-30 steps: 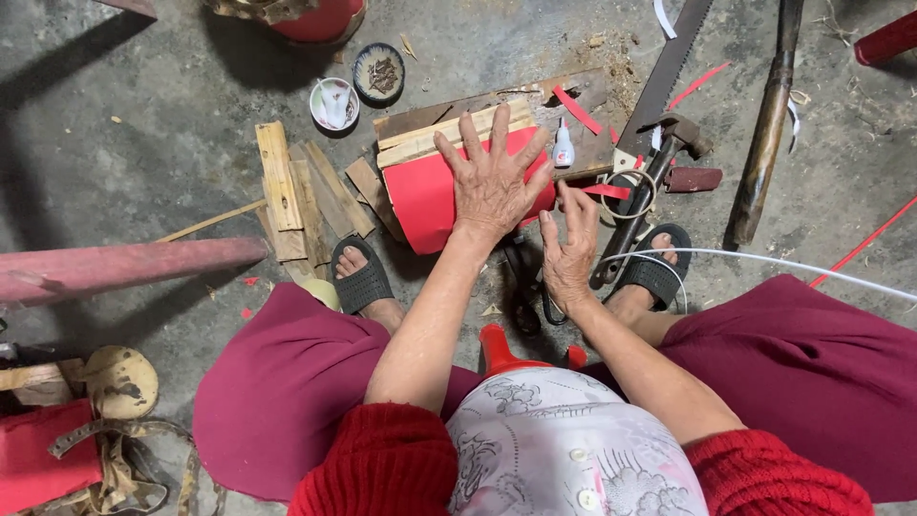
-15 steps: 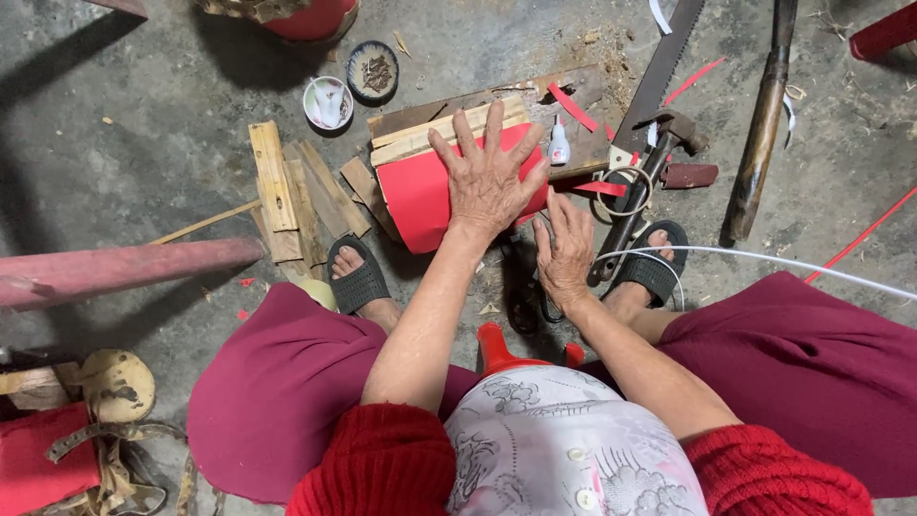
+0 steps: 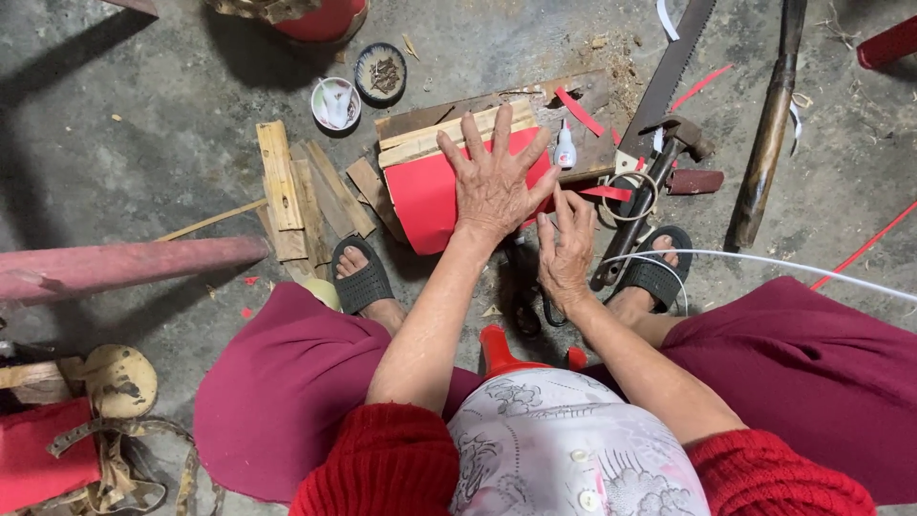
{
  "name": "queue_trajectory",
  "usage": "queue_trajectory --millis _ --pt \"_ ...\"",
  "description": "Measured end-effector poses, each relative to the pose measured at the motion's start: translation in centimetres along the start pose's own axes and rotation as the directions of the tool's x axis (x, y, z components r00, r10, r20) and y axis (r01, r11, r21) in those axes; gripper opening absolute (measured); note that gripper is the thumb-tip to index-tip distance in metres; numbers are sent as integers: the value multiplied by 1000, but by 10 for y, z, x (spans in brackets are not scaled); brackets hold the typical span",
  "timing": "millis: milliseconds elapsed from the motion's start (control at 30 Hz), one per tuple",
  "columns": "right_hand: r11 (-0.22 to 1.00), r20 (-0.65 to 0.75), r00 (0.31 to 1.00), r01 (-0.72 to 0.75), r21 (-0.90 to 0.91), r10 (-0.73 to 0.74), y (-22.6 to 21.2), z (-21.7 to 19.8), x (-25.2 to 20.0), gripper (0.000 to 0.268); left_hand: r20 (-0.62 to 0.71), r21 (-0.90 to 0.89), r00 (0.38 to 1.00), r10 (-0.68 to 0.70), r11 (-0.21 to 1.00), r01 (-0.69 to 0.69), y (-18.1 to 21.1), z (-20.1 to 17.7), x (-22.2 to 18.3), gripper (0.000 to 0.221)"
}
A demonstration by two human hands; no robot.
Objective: Applying glue and smoothing a red decorative sheet onto a wooden drum shell to finish the exterior.
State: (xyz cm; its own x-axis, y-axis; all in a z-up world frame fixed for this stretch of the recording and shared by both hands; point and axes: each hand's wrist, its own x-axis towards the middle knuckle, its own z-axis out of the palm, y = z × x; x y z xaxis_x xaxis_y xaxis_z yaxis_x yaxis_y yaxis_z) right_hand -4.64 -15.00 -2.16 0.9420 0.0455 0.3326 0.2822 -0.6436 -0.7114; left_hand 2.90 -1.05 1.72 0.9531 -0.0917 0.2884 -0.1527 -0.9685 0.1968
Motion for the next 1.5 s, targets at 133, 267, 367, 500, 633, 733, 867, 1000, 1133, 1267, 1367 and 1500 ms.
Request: queue_trajectory --millis 133,267,367,500,633,733,867,1000,1133,1267,1367,1500 --pt "997 30 997 -70 30 69 5 -2 12 43 4 23 1000 11 1000 -11 -1 3 -2 47" --pt "939 164 962 -251 234 216 -8 -11 52 42 54 60 998 18 998 -21 0 -3 -1 45" --pt "812 272 898 -432 393 346 -2 -5 75 34 98 72 995 5 997 -12 1 -3 -3 47" --pt "498 415 720 -688 528 556 21 6 90 17 125 71 992 -4 997 -5 2 -12 -3 54" --pt "438 562 612 -791 427 557 17 -11 104 20 183 133 983 6 991 -31 -1 -14 -5 73" --pt "365 616 569 -823 436 545 19 -6 113 24 197 161 980 14 986 -47 -3 -16 -8 83" --pt "326 661 527 -850 414 534 35 5 113 18 226 70 973 55 995 -73 -8 -17 -14 82" --pt "327 644 532 -846 421 550 3 -10 114 16 168 14 985 29 999 -31 -35 -28 -29 65" --pt "316 641 536 -844 434 550 11 -6 111 17 42 65 947 -318 947 315 -74 -24 -61 72" --pt "323 621 540 -840 435 568 9 -9 108 16 41 -451 668 -743 583 676 -83 -30 -78 95" --pt "351 629 563 -826 441 536 -1 -15 108 15 165 -665 587 -792 350 660 -102 1 -91 50" --pt "395 568 600 -799 453 563 -55 -34 94 16 154 -698 490 -858 256 669 -117 10 -71 44"
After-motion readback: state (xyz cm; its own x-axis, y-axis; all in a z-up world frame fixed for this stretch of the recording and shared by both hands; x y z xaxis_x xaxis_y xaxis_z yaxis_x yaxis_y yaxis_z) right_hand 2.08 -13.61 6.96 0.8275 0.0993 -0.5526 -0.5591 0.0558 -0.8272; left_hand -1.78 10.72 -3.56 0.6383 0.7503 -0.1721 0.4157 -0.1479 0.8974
